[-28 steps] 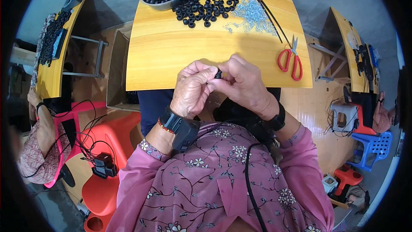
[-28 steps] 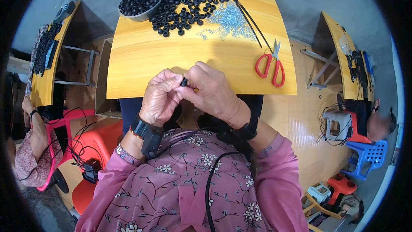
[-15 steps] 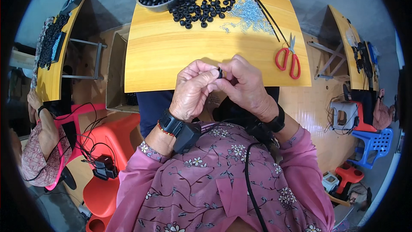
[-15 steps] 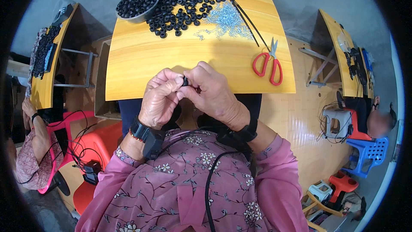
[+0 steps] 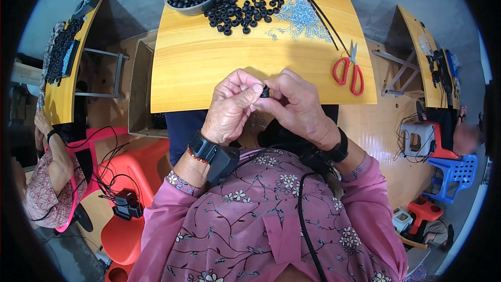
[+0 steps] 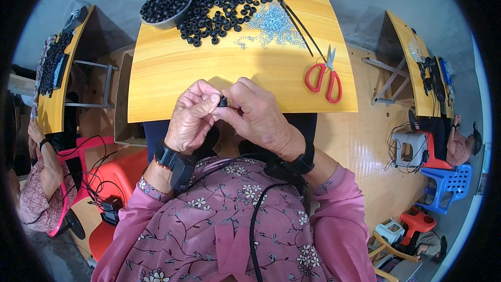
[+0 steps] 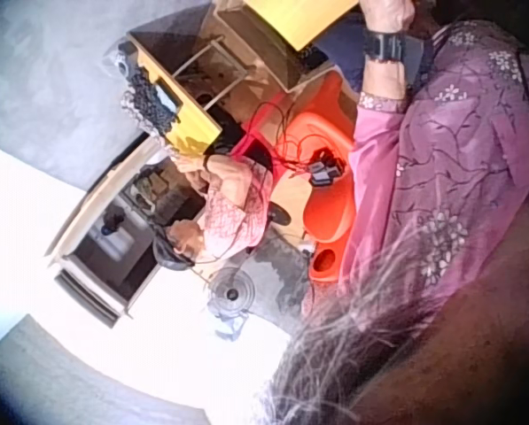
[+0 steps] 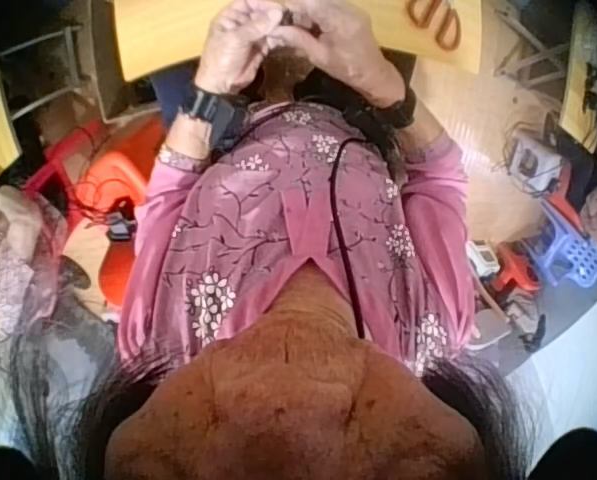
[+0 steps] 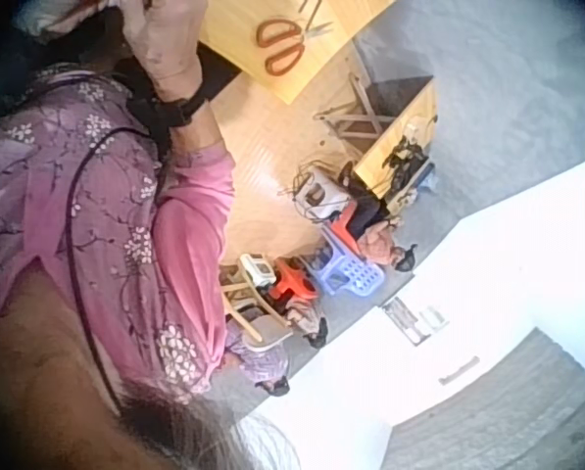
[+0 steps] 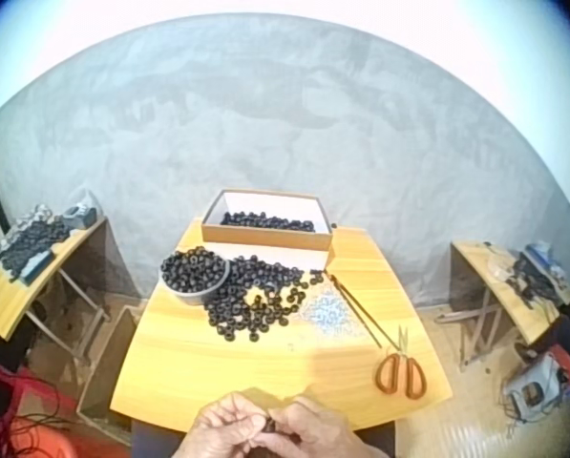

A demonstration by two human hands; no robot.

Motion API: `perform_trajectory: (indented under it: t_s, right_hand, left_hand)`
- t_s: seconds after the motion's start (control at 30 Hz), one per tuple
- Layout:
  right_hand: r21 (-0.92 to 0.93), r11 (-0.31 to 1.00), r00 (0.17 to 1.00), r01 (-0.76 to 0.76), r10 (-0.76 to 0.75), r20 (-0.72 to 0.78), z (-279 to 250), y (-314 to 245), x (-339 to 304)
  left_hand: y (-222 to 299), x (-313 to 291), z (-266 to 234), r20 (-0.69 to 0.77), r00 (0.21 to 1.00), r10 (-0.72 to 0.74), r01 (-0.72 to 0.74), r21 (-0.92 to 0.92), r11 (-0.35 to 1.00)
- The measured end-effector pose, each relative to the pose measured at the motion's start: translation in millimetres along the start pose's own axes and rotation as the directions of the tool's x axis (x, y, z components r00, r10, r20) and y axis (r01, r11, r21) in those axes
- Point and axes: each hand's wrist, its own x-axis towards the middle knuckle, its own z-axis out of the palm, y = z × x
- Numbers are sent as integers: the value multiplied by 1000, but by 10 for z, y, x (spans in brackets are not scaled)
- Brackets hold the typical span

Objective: Assembling small black plastic rings with blue connector pins.

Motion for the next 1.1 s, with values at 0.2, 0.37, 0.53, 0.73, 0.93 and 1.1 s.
perform_trajectory:
  t_s: [0.2,0.37,0.53,0.73,0.93,1.1]
  right_hand:
    - [44,999,1000,-14,14,9,40,-5,-37]
    - [17,999,999,-49,49,12,22,-18,-21]
    - [-17,1000,1000,-8,8,20,34,-2,-21]
    - [110,993,988,-46,29,149,-175,-87,94]
    - [250,943,951,-221,152,268,-281,27,157]
    - [352,811,861,-468,329,387,-333,-51,223]
  left_hand:
    - [29,-18,31,7,1000,-24,24,-1,1000]
    - [43,-6,96,-30,996,-82,80,-68,995]
    - [19,-13,72,-30,998,-49,48,-17,999]
    - [27,11,38,18,1000,10,-9,-27,1000]
    - [42,16,31,66,998,-24,23,6,1000]
    - [60,8,29,64,997,-39,40,-17,999]
